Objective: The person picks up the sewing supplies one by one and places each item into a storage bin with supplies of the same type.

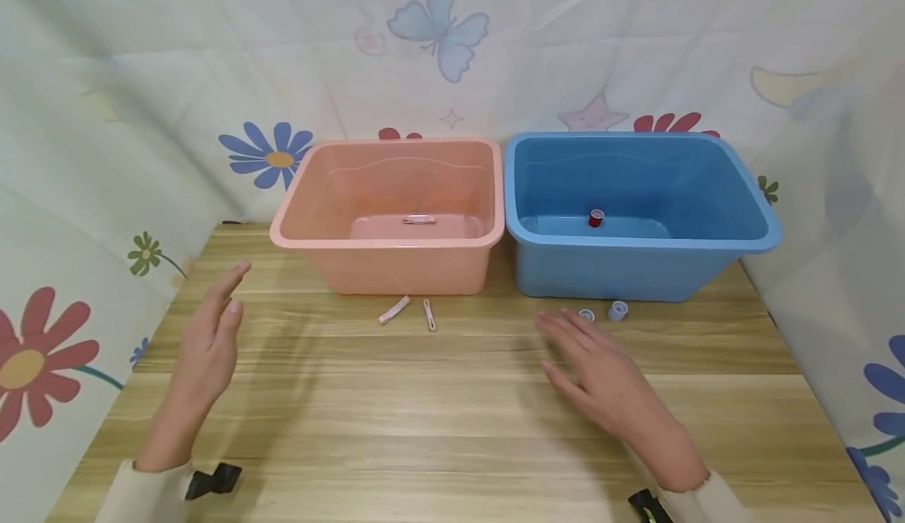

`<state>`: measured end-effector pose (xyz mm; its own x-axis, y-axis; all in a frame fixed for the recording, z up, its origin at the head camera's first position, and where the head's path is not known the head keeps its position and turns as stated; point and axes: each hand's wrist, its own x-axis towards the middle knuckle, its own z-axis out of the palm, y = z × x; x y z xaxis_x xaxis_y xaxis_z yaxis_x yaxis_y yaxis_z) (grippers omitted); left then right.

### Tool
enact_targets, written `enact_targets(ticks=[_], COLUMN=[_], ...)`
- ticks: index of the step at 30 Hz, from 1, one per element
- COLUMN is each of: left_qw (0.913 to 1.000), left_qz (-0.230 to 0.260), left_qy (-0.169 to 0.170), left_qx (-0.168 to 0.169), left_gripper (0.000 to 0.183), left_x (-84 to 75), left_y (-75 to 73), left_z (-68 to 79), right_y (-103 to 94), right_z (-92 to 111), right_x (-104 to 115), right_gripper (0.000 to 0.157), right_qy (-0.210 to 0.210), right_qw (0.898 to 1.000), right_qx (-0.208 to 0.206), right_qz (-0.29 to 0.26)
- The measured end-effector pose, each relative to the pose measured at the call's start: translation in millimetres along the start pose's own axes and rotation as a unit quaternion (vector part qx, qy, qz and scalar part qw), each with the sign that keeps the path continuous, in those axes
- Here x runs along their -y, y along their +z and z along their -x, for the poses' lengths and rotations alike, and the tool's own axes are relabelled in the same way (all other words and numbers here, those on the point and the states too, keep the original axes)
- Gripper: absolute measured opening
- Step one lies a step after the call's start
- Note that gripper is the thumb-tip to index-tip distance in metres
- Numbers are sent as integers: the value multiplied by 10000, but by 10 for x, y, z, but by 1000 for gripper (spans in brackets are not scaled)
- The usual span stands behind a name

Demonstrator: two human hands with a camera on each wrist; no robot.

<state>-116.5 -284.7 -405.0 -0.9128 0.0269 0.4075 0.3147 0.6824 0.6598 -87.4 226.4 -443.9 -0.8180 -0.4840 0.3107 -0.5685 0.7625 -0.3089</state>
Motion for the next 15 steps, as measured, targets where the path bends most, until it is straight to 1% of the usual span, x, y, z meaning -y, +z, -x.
enact_targets(ticks=[9,13,15], left_qw=[9973,9947,9937], left_qz=[456,707,826], left_qy=[-558,-738,-747], left_qx=[117,136,115], left_gripper=[47,47,46], left_x=[-45,-60,-63], left_y=[26,34,45], left_z=[-177,-252,-288], right_y=[80,137,171], right_z=[-144,-221,-271], right_x=[96,135,151], right_gripper=[60,61,62], right_qy=[232,178,107], right_qw=[9989,9983,9979], right_qx=[133,130,123], right_qz=[-385,-538,-628])
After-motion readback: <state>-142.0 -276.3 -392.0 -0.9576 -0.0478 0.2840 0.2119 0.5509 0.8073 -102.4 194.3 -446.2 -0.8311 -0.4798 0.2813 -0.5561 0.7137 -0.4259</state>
